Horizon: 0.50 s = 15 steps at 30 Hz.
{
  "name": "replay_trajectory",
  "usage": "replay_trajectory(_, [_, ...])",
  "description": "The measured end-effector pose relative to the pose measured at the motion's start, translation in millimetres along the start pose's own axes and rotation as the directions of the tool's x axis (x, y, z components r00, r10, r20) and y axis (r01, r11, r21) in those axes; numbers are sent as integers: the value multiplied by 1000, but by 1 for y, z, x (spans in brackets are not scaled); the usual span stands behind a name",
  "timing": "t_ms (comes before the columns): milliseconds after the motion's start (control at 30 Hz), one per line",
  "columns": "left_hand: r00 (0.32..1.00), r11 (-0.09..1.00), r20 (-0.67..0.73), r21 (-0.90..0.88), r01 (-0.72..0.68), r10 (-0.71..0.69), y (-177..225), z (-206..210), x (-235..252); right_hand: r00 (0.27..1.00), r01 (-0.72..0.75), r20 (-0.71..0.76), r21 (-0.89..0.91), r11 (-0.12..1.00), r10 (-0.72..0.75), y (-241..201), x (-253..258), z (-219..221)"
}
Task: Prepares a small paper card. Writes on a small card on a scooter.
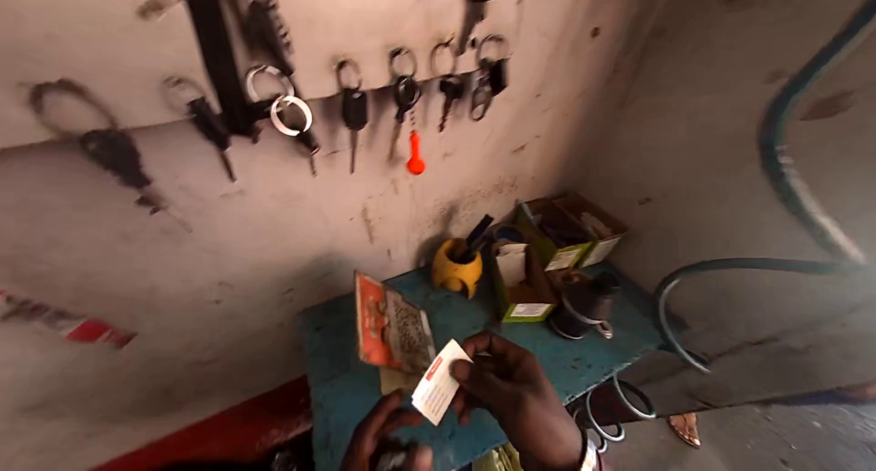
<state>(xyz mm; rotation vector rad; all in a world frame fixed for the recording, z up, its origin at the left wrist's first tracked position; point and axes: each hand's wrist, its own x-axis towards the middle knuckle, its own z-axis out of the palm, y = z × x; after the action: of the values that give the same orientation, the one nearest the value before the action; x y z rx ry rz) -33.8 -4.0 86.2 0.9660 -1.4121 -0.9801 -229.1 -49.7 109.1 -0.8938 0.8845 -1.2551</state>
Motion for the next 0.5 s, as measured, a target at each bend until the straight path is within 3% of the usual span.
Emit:
replay_trajectory(167, [979, 990, -190, -135, 48, -73, 2, 17, 10, 995, 95, 17, -40, 995, -94, 15, -19, 17])
replay_trajectory(333, [961, 940, -214, -326, 102, -178, -1, 21, 14, 960, 174, 238, -85, 981, -150, 50, -35, 25])
replay_trajectory(500, [967, 960, -191, -253, 118, -169, -6, 23, 11, 986, 167, 20, -147, 975, -166, 67, -38, 37])
